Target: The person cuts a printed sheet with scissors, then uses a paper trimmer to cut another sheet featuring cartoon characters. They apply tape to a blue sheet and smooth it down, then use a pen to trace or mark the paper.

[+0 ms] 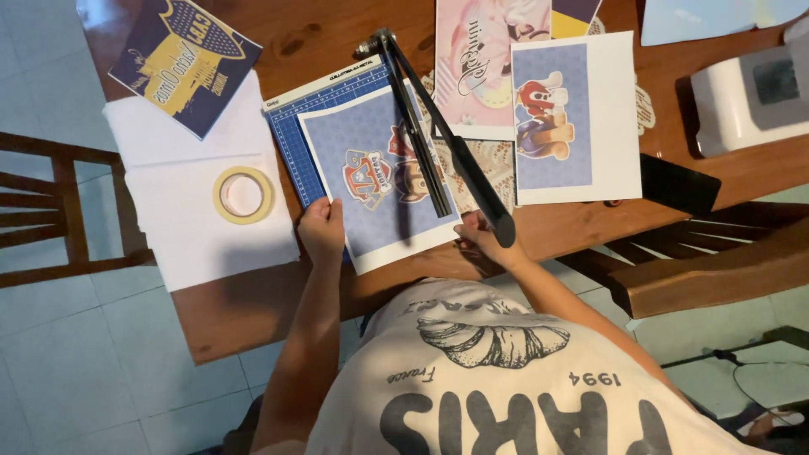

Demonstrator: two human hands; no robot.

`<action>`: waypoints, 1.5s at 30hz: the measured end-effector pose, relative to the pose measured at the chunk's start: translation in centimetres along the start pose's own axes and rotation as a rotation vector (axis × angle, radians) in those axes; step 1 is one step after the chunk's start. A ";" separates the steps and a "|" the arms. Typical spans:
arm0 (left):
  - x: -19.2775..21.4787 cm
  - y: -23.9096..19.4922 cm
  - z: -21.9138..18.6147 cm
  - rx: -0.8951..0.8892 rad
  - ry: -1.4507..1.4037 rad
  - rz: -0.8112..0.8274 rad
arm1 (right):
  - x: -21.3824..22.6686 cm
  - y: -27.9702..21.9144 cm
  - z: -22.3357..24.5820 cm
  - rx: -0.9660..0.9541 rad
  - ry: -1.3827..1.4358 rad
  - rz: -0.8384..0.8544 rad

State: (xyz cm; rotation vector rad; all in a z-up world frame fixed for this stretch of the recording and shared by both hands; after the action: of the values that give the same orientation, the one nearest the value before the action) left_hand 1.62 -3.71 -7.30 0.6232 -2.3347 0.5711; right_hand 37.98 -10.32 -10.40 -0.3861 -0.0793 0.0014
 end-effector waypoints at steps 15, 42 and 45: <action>1.9 1.7 -11.6 -0.771 0.128 0.123 | 2.3 12.8 9.1 0.148 -0.189 -0.254; -1.3 6.6 -12.6 -0.743 0.434 0.173 | -2.8 30.6 8.8 0.177 -0.141 -0.235; -1.0 6.7 -12.9 -0.750 0.422 0.161 | -3.1 30.6 9.1 0.187 -0.130 -0.224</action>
State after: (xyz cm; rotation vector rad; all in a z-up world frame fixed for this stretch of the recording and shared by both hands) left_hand 4.64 8.90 -0.58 -0.0385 -1.9867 -0.1232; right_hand 34.64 21.36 -13.77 -0.1885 -0.2489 -0.1859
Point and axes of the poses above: each hand's wrist, its own y-axis towards the middle knuckle, its own x-axis out of the back of the hand, z = x × y, the point moved 7 cm from there along y, towards the middle knuckle, and after that the axes turned 14 degrees about x, right-handed, at the moved point
